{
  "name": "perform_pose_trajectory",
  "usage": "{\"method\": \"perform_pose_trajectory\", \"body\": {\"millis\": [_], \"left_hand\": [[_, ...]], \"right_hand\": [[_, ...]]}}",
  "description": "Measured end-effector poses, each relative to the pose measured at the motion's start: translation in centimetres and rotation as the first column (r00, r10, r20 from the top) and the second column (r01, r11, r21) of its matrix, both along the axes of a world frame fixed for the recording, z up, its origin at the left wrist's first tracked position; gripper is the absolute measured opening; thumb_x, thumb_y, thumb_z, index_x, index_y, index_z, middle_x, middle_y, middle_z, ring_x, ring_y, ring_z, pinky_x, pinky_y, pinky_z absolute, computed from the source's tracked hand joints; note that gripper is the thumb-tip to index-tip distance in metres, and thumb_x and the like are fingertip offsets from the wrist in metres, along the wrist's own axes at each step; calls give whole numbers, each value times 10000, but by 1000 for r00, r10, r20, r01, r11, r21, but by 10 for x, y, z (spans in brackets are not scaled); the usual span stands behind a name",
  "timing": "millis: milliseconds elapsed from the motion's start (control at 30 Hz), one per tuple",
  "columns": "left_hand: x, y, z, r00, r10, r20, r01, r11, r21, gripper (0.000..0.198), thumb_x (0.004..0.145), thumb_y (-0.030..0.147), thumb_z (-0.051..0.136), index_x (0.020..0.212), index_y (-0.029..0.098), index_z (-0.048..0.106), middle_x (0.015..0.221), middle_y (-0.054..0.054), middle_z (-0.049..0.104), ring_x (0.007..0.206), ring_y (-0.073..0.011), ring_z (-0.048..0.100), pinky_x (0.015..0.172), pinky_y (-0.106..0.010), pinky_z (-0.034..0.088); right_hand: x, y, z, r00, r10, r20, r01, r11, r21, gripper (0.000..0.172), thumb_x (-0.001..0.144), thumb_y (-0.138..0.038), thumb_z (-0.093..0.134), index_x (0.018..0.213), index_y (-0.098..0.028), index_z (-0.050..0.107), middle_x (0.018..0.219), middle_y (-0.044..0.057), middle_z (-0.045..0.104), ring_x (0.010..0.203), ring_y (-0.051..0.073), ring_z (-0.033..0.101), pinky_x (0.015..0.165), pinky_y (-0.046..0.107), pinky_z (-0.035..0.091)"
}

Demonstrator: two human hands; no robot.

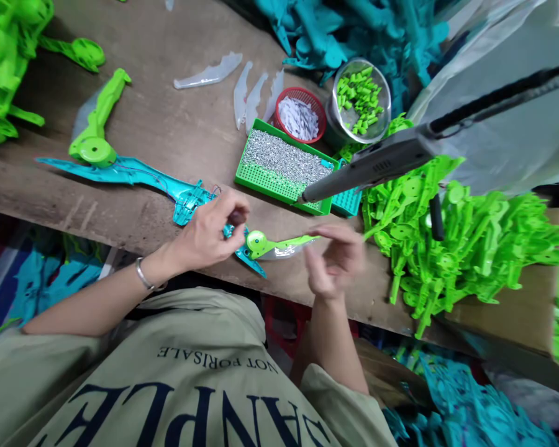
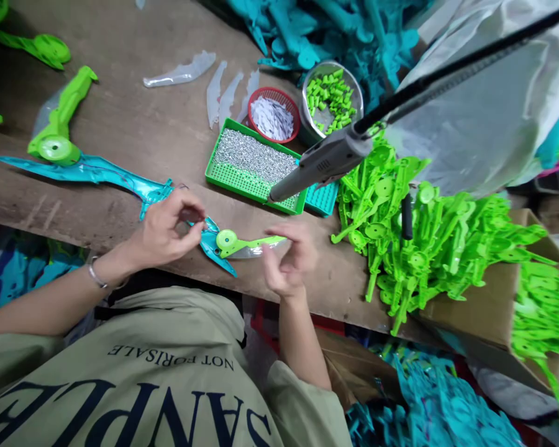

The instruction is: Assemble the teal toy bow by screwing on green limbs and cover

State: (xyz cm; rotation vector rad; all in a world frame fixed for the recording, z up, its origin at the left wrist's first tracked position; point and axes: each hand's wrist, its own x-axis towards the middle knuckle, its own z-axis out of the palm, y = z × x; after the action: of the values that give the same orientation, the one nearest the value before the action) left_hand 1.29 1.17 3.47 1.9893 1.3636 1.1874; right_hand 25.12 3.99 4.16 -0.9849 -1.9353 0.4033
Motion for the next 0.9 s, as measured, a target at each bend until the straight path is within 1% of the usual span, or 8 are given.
{"method": "perform_pose_trajectory", "body": {"millis": [67,100,167,267,400,667,767,900], "left_hand": [[-6,-15,-4,984,-17,179,34,995,-90,162,877,143,588,1018,201,531,889,16,661,765,-111,682,707,-243,591],[-8,-21,-7,976,-36,215,62,991,-115,133,879,151,597,994,198,551,877,17,679,758,-107,689,702,-237,591],[-10,-27,-13,977,-84,194,107,988,-111,66,890,148,596,940,189,605,864,0,718,765,-116,698,719,-253,586],[-15,-29,-19,988,-98,121,106,993,-61,74,909,145,596,892,179,660,848,-26,750,775,-138,701,731,-282,568],[-24,-31,-21,990,-83,117,87,996,-32,87,918,139,595,900,170,674,845,-34,742,779,-137,699,701,-265,556],[-31,-36,-27,990,-100,100,106,993,-49,105,906,104,588,921,159,676,860,-43,735,789,-142,695,697,-268,560],[-29,-37,-30,990,-117,82,122,991,-57,122,912,99,573,941,164,672,860,-35,734,784,-140,692,701,-267,560],[-21,-35,-28,985,-173,4,173,985,2,152,943,85,538,981,144,673,925,-66,744,844,-148,704,753,-270,571]], "right_hand": [[1,-4,0,942,277,190,-223,939,-263,419,880,-370,652,1286,-286,590,1099,80,702,1010,293,667,896,518,537],[1,-5,-1,898,365,245,-268,896,-353,463,870,-385,679,1307,-265,585,1139,92,710,1033,292,662,914,511,525],[0,-5,-5,848,443,292,-291,848,-442,543,866,-426,704,1360,-253,561,1225,109,699,1097,298,641,960,515,495],[0,-3,-14,826,472,309,-279,817,-504,663,849,-487,727,1436,-266,511,1312,125,656,1179,321,607,1015,544,461],[1,-2,-22,816,479,322,-254,799,-545,770,839,-510,735,1507,-276,432,1366,142,589,1253,331,561,1045,564,455],[-2,-4,-26,809,488,328,-239,783,-574,778,856,-508,726,1530,-297,398,1384,137,564,1270,326,552,1066,574,439],[-3,-5,-26,806,488,336,-238,786,-571,758,869,-517,713,1518,-264,413,1382,140,566,1273,310,550,1055,547,445],[-5,-7,-26,796,492,352,-232,786,-573,751,883,-510,705,1506,-204,420,1384,156,571,1276,295,543,1054,531,439]]}}
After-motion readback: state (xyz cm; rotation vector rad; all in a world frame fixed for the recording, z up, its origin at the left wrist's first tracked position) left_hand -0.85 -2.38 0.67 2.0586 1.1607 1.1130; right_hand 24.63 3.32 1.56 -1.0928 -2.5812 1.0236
